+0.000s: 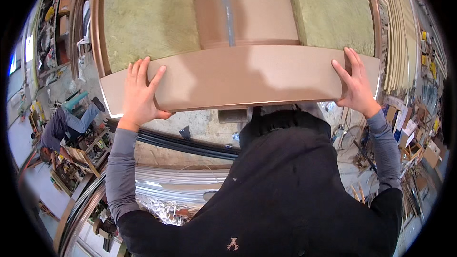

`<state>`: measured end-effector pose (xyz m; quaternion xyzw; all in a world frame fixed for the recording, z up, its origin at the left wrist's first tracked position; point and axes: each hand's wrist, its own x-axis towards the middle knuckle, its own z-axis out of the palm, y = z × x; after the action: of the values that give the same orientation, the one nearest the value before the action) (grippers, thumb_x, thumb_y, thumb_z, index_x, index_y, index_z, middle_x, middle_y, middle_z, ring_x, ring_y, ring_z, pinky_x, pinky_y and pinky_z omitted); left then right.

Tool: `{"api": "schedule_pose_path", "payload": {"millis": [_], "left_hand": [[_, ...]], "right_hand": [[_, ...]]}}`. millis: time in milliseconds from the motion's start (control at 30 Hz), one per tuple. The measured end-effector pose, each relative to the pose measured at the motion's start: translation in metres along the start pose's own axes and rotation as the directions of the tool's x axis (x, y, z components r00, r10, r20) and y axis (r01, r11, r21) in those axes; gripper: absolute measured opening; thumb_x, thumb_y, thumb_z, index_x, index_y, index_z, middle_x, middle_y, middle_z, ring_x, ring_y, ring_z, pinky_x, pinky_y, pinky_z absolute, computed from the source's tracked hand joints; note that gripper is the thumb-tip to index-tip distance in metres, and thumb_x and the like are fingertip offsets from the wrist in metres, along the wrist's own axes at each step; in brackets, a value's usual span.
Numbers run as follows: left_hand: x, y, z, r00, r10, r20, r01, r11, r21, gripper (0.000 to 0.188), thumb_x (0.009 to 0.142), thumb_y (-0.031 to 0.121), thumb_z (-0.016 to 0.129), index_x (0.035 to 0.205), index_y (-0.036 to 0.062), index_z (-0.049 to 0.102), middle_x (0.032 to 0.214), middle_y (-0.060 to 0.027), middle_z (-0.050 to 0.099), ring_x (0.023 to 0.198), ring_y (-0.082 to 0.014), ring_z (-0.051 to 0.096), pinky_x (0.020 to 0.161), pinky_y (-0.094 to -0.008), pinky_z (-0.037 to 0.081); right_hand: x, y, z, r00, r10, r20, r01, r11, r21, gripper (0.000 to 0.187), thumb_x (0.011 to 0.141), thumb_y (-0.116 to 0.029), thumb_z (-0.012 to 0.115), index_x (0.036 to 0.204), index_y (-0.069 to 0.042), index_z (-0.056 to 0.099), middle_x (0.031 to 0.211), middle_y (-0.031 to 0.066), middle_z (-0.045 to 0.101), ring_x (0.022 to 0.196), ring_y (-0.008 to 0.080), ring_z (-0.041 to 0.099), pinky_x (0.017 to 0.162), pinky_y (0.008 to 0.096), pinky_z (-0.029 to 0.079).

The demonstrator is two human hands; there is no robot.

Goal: The person applies sealant to a wooden frame, places a brown trim piece, and then positions a large white panel onto the frame. They use a nail gun to secure the panel and apply additional sealant along the edges.

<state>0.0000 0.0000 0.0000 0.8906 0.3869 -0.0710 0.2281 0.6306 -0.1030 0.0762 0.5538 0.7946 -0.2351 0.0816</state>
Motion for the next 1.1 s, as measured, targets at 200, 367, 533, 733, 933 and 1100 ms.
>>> {"api": "schedule_pose_path", "payload": {"millis": [200,367,533,733,933,1100], "left_hand": [[0.136,-0.044,0.085,0.730,0.219,-0.648,-0.246,0.968,0.050,0.114,0.067,0.067,0.083,0.163,0.0158,0.047,0.166,-0.0348,0.033,0.152,-0.0564,0.032,0.126,-0.0678,0.023],[-0.079,-0.114,0.152,0.820,0.103,-0.563,0.003,0.983,0.183,0.127,0.067,0.079,0.078,0.167,0.0108,0.037,0.169,-0.0355,0.026,0.154,-0.0575,0.027,0.124,-0.0683,0.025],[-0.081,-0.021,-0.004,0.969,-0.169,-0.181,0.195,0.971,0.137,0.133,0.061,0.066,0.092,0.169,0.0108,0.036,0.175,-0.0310,0.019,0.160,-0.0540,0.017,0.128,-0.0657,0.019],[0.142,0.247,-0.036,0.987,0.049,-0.156,-0.034,0.994,0.101,0.138,0.058,0.068,0.094,0.169,0.0100,0.035,0.174,-0.0323,0.021,0.161,-0.0533,0.017,0.127,-0.0679,0.017],[0.268,0.341,0.008,1.000,-0.002,-0.021,0.010,0.926,0.377,0.152,0.049,0.062,0.097,0.170,0.0081,0.023,0.173,-0.0369,0.012,0.159,-0.0575,0.013,0.130,-0.0667,0.011],[0.282,0.328,0.019,0.989,0.104,-0.102,-0.070,0.952,0.298,0.135,0.047,0.045,0.094,0.165,0.0170,0.035,0.167,-0.0351,0.023,0.151,-0.0605,0.024,0.125,-0.0757,0.014]], "right_hand": [[0.001,-0.019,-0.067,0.972,0.030,-0.232,-0.137,0.877,-0.460,0.125,0.044,-0.029,0.100,0.159,-0.020,0.051,0.167,0.0321,0.031,0.156,0.0514,0.030,0.127,0.0595,0.029],[0.017,-0.154,0.075,0.891,-0.167,-0.421,-0.039,0.898,-0.437,0.116,0.056,-0.036,0.099,0.160,-0.023,0.048,0.165,0.0284,0.037,0.155,0.0460,0.036,0.129,0.0581,0.027],[-0.101,-0.039,0.109,0.367,0.208,-0.907,-0.239,0.963,0.124,0.060,0.089,-0.037,0.086,0.138,-0.010,0.065,0.141,0.0174,0.063,0.130,0.0385,0.062,0.109,0.0530,0.049],[-0.123,0.164,0.302,0.250,0.948,-0.197,-0.433,0.291,0.853,0.057,0.089,-0.039,0.084,0.124,0.002,0.067,0.119,0.0248,0.072,0.112,0.0416,0.069,0.094,0.0469,0.055],[0.050,0.204,0.389,0.636,0.770,0.038,-0.493,0.368,0.788,0.083,0.075,-0.057,0.089,0.130,0.001,0.066,0.128,0.0251,0.071,0.121,0.0415,0.068,0.104,0.0510,0.054],[0.129,0.247,0.413,0.722,0.625,0.297,-0.505,0.182,0.844,0.072,0.083,-0.053,0.082,0.130,-0.001,0.065,0.132,0.0267,0.071,0.123,0.0448,0.068,0.104,0.0539,0.053]]}}
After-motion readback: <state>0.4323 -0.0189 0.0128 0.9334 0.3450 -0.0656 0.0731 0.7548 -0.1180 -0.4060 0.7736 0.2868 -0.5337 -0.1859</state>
